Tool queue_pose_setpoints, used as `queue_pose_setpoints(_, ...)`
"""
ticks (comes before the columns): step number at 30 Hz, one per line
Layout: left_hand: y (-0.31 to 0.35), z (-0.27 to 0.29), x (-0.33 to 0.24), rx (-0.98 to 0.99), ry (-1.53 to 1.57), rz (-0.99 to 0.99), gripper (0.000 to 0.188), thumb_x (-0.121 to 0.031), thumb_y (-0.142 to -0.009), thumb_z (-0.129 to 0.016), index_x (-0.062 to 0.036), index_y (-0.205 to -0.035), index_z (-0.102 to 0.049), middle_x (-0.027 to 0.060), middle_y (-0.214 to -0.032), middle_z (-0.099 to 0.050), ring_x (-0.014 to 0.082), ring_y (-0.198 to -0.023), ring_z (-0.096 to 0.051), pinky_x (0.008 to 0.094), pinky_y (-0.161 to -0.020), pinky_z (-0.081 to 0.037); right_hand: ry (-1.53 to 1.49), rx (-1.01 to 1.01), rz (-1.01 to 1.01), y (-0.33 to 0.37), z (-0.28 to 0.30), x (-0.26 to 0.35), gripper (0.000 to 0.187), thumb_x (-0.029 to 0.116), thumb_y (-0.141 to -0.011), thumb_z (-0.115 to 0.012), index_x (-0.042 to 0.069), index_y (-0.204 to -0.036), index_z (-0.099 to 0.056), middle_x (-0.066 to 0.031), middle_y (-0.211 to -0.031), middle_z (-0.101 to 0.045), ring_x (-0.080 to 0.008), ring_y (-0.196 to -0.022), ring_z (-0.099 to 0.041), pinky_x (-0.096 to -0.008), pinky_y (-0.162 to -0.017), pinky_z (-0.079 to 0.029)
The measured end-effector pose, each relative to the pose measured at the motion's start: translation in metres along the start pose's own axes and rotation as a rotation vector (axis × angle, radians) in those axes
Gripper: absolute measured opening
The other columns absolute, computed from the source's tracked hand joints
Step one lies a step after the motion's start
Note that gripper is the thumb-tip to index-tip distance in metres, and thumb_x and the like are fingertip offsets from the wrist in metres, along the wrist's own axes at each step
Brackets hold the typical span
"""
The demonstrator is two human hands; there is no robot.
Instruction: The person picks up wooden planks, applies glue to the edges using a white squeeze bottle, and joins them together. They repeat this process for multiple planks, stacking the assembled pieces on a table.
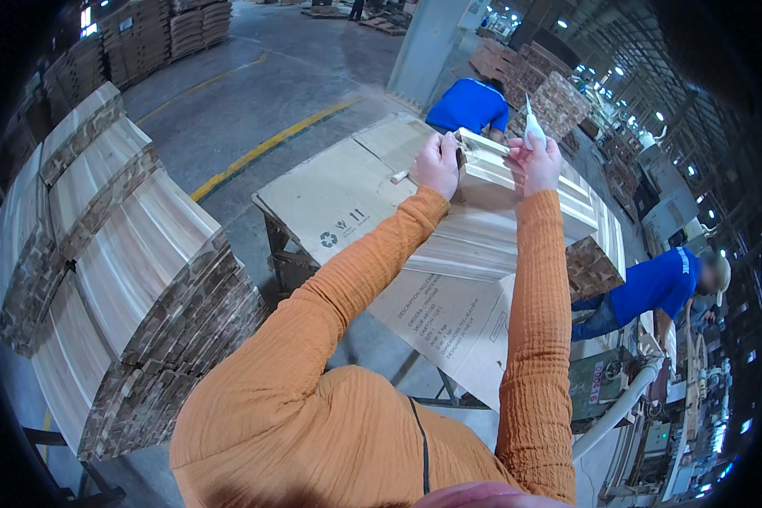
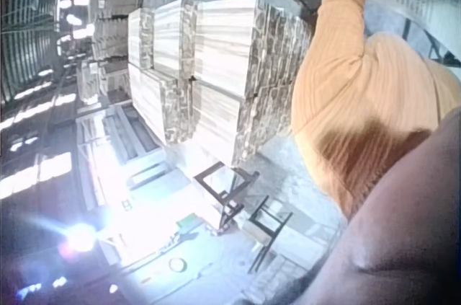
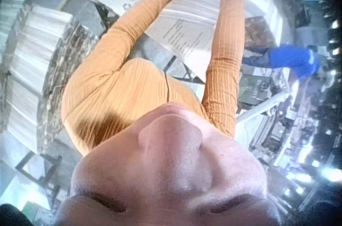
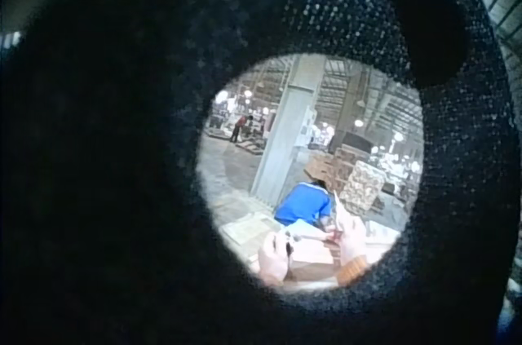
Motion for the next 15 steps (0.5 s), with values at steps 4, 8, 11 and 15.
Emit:
queue_pose_setpoints(4,-0.0012,0.0036,0.0011,-0.016,-0.064,-0.021,0.036,-0.027,-0.096,-0.049,-0.005,-0.068,-0.045,-0.0024,-0.059,-0.041,0.0055,-0.058,-0.036,0.0265,-0.052,-0.034,-0.013,-0.016,0.0,0.0005,-0.0017,0.001,0.018,0.016,-0.093,-0.054,0.0,-0.1,-0.048,-0.0123,-0.078,-0.063,-0.014,-0.058,-0.058,-0.0259,-0.053,-0.051)
queue_pose_setpoints(8,-0.0008,0.0052,0.0012,-0.012,-0.076,-0.054,0.036,-0.026,-0.096,-0.049,-0.0052,-0.067,-0.044,-0.0022,-0.057,-0.04,0.0057,-0.056,-0.036,0.0267,-0.05,-0.034,-0.035,-0.016,0.004,0.0025,-0.0039,0.0011,0.016,0.015,-0.093,-0.053,0.0,-0.099,-0.048,-0.0116,-0.077,-0.063,-0.0135,-0.056,-0.058,-0.0251,-0.053,-0.051)
queue_pose_setpoints(11,-0.0002,0.0044,0.002,0.002,-0.032,-0.015,0.035,-0.025,-0.096,-0.049,-0.0053,-0.067,-0.045,-0.0019,-0.057,-0.043,0.0057,-0.054,-0.039,0.0264,-0.049,-0.035,-0.042,-0.014,0.009,0.0011,-0.0023,0.0004,0.016,0.014,-0.093,-0.052,0.0,-0.099,-0.048,-0.0118,-0.077,-0.063,-0.0136,-0.056,-0.058,-0.0248,-0.053,-0.05)
queue_pose_setpoints(15,0.0009,0.0046,0.0039,0.019,0.015,0.03,0.033,-0.025,-0.096,-0.049,-0.0047,-0.069,-0.048,-0.001,-0.057,-0.048,0.0058,-0.052,-0.043,0.0254,-0.049,-0.037,-0.015,0.012,0.01,0.0006,0.0007,-0.0003,0.02,0.018,-0.092,-0.055,0.0,-0.099,-0.047,-0.014,-0.079,-0.062,-0.0158,-0.06,-0.058,-0.0268,-0.056,-0.052)
Point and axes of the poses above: each hand's wrist, its own y-axis away from the middle knuckle, its own z-axis out of the back of the hand, x = y × z, the point moved 2 cm from there along -y, towards the middle knuckle
